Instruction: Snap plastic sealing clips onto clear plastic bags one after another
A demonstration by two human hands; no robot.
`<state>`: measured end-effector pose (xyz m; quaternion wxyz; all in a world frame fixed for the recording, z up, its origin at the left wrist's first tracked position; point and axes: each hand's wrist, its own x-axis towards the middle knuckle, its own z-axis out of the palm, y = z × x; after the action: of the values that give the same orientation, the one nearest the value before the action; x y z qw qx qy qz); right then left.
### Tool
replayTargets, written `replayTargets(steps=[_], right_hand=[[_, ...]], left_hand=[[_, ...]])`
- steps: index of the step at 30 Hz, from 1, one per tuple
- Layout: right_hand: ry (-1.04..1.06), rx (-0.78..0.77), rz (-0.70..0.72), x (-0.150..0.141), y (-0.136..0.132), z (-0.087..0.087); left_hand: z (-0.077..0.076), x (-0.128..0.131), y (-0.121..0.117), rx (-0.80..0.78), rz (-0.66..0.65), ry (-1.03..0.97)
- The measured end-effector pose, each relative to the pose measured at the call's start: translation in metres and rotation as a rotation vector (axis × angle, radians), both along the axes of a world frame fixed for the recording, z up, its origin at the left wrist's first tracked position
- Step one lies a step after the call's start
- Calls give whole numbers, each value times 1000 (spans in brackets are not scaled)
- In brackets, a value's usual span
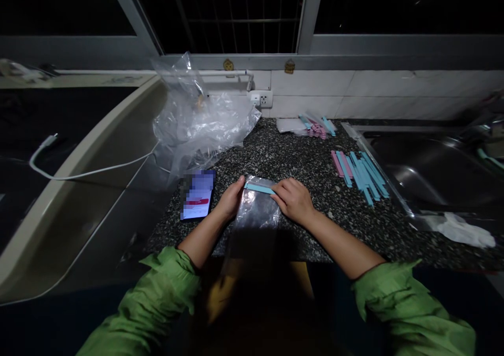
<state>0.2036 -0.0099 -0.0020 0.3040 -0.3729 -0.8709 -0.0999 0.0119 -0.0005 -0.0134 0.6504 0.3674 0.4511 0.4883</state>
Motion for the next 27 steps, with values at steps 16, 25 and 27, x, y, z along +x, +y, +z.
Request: replayTargets(steps=[16, 25, 27], right_hand=[[196, 24, 108, -4, 2, 1], [196, 62, 121, -2, 2, 1], [206, 69, 131, -2, 2, 1]], left_hand=[[17, 6, -9, 34, 56, 5], [13, 8, -9, 22, 64, -25], [13, 8, -9, 27, 62, -30]])
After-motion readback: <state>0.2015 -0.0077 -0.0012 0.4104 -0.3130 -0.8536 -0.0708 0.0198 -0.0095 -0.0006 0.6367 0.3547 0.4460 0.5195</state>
